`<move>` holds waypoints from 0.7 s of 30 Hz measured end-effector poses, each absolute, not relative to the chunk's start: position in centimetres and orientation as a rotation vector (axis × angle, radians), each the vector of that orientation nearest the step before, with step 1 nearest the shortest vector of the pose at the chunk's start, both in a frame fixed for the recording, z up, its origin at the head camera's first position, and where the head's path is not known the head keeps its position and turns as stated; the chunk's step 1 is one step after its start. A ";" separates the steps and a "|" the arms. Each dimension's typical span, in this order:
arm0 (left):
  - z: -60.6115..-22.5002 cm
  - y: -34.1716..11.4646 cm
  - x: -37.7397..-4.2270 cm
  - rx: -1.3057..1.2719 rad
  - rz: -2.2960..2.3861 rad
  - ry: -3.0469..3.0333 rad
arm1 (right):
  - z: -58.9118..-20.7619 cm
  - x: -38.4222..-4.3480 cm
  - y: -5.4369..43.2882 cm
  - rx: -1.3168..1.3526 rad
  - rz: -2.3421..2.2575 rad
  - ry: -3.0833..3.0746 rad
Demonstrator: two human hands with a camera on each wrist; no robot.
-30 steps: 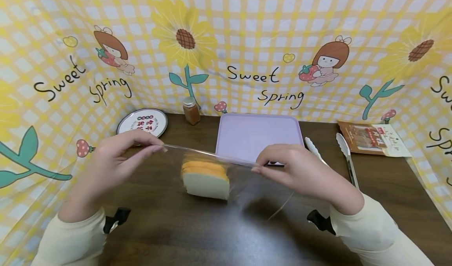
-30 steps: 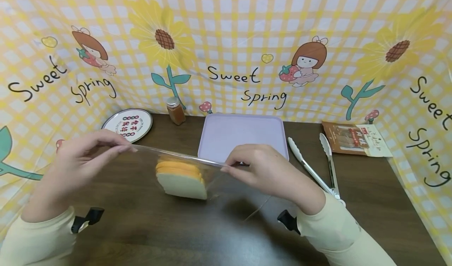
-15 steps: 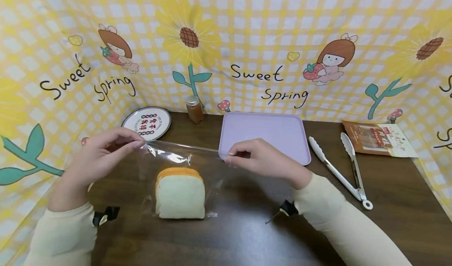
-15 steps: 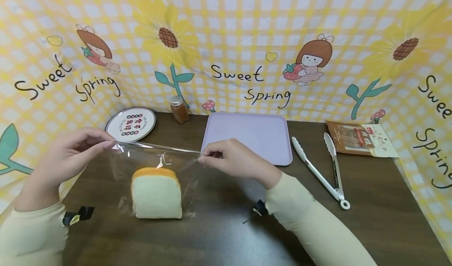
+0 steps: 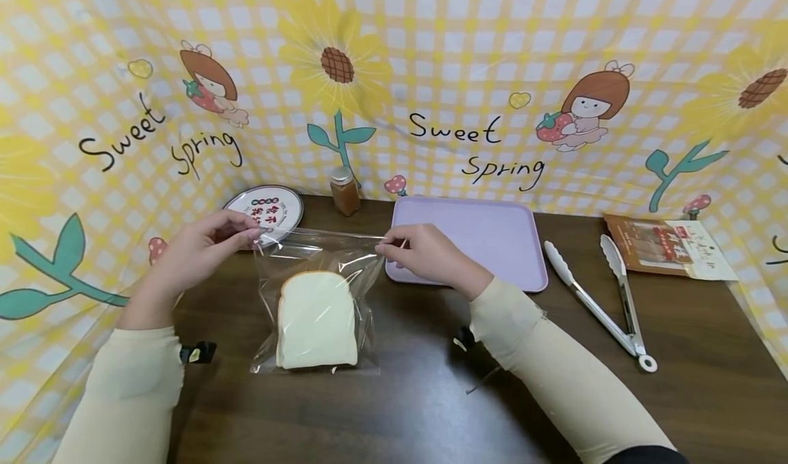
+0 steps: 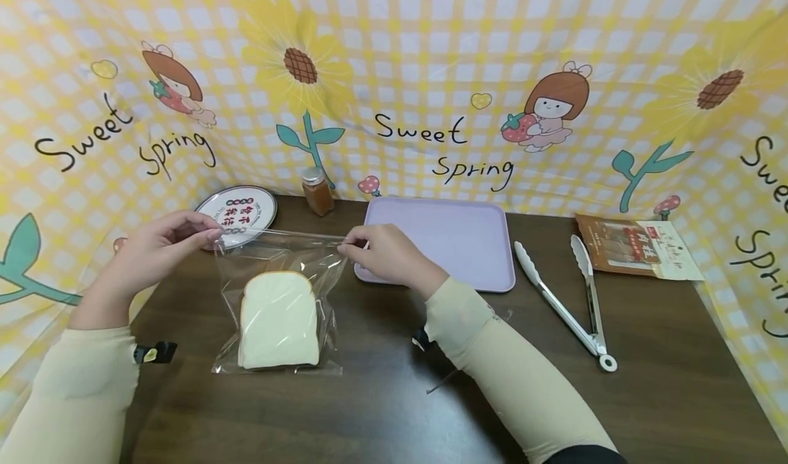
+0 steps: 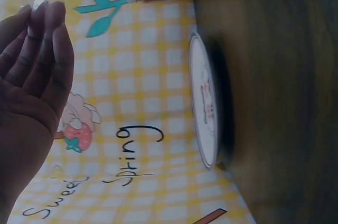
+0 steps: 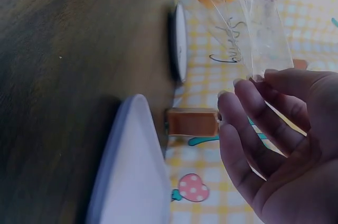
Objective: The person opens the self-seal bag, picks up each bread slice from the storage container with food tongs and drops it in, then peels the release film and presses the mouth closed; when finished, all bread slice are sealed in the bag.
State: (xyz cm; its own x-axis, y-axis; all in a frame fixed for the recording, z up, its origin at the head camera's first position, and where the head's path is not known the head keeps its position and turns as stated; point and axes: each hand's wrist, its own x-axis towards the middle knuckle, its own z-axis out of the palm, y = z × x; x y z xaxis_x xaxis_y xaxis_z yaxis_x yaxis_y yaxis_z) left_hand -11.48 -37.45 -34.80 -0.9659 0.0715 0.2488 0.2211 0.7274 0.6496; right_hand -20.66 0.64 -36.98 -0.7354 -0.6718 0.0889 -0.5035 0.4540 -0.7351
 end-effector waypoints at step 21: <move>-39.6 -39.6 -16.6 -0.050 -0.912 -3.005 | -40.7 -23.8 -3.1 -0.621 -1.281 2.350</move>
